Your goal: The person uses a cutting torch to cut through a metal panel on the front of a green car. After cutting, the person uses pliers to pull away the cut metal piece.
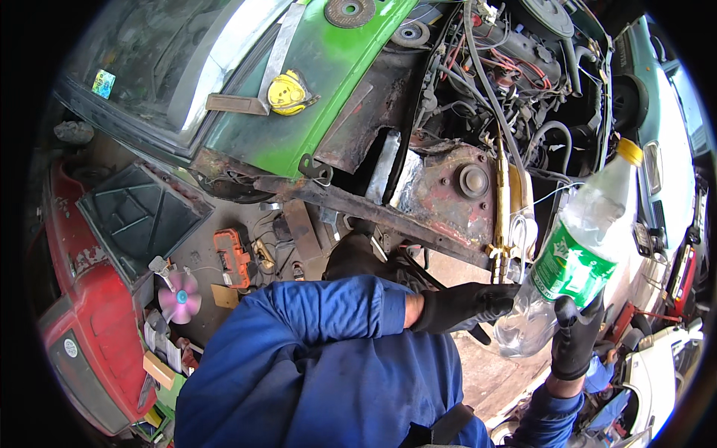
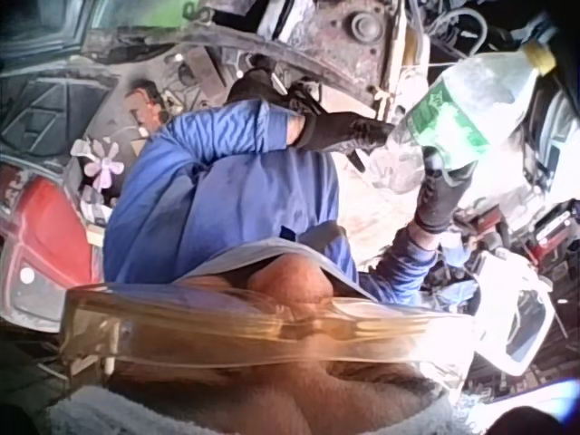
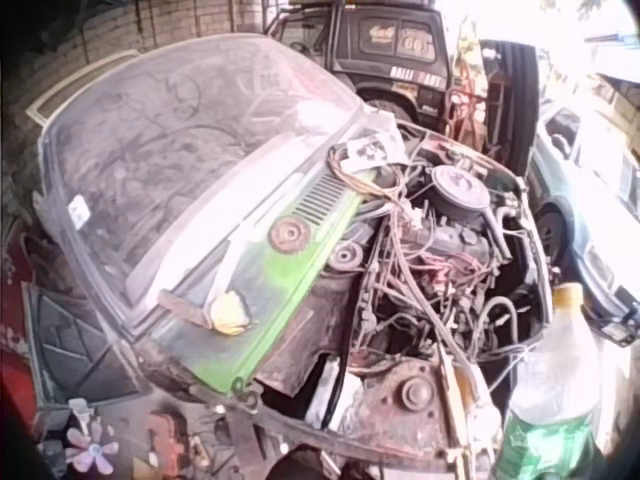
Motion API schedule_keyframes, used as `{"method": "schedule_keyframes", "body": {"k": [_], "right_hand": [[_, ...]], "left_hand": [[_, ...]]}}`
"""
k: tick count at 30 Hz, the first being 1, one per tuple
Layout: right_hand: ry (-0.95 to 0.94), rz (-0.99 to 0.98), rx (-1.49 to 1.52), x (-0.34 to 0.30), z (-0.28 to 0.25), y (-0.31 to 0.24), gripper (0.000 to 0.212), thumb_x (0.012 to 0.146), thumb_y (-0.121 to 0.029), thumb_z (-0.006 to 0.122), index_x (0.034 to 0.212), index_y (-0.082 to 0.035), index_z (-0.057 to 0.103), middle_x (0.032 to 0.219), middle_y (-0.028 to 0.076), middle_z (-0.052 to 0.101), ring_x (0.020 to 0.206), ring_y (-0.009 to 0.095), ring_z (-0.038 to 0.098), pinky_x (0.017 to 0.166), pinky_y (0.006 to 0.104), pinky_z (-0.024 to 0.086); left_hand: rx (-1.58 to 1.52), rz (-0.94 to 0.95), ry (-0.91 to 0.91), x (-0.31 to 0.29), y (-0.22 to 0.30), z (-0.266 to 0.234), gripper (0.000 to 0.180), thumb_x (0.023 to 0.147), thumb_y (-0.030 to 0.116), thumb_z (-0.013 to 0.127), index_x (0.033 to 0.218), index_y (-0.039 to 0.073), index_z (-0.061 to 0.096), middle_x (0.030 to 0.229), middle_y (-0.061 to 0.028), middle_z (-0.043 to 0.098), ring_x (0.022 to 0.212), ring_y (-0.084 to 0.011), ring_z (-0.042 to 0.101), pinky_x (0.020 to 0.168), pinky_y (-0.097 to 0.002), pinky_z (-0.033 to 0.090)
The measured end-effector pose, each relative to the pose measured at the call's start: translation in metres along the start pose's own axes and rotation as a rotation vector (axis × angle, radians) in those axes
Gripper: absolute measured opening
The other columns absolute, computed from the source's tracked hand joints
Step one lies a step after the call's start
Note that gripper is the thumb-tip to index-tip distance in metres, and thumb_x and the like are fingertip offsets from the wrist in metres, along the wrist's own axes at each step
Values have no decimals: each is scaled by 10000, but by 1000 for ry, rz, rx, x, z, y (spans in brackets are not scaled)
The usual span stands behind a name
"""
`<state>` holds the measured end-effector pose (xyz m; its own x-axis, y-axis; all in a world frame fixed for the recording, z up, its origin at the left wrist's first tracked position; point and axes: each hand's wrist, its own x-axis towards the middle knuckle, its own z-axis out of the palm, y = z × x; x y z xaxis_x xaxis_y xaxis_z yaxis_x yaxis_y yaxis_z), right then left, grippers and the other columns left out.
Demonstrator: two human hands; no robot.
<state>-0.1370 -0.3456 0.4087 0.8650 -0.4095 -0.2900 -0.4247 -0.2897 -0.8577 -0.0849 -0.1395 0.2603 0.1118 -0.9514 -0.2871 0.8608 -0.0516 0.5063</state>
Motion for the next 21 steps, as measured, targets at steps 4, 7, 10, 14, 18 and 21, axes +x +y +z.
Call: {"method": "schedule_keyframes", "body": {"k": [4, 7, 10, 14, 18, 21], "right_hand": [[-168, 19, -94, 20, -10, -24, 909, 895, -308, 969, 1617, -23, 495, 1407, 93, 707, 1245, 206, 683, 1111, 384, 534], [-307, -81, -367, 41, -19, -53, 947, 922, -64, 903, 1719, -31, 392, 1516, 115, 665, 1312, 214, 652, 1140, 406, 531], [-387, -137, -802, 55, -29, -89, 1004, 842, -53, 918, 1710, -62, 414, 1475, 211, 702, 1317, 306, 723, 1105, 413, 574], [-366, -340, -1537, 71, -15, -120, 981, 753, -120, 941, 1643, -120, 526, 1251, 206, 727, 1082, 433, 734, 936, 509, 602], [-343, -618, -1707, 90, 14, -150, 962, 734, -116, 951, 1618, -164, 573, 1280, 172, 682, 1063, 359, 720, 868, 490, 582], [-212, -943, -1865, 103, 43, -164, 895, 777, -120, 921, 1605, -173, 586, 1254, 163, 702, 1045, 346, 732, 856, 471, 589]], "left_hand": [[579, 140, -8, -6, 10, -20, 584, 1151, 408, 645, 1669, 172, 513, 1417, -188, 712, 1218, -295, 736, 986, -462, 639], [908, 390, 95, -27, 16, -39, 572, 1117, 224, 658, 1667, 169, 510, 1465, -236, 683, 1267, -420, 718, 1073, -491, 582], [1232, 578, 387, -60, 24, -60, 485, 1106, 216, 662, 1583, 146, 606, 1440, -206, 706, 1250, -396, 732, 1053, -482, 596], [1306, 823, 586, -92, 43, -92, 435, 1044, 120, 717, 1475, 74, 683, 1333, -189, 755, 1189, -379, 754, 1018, -478, 609], [1354, 944, 698, -103, 54, -125, 411, 1012, 48, 722, 1422, 26, 704, 1216, -198, 778, 1079, -374, 773, 935, -454, 622], [1251, 1022, 745, -99, 56, -143, 411, 1010, 34, 687, 1420, 19, 707, 1175, -203, 781, 1017, -390, 777, 871, -453, 618]]}}
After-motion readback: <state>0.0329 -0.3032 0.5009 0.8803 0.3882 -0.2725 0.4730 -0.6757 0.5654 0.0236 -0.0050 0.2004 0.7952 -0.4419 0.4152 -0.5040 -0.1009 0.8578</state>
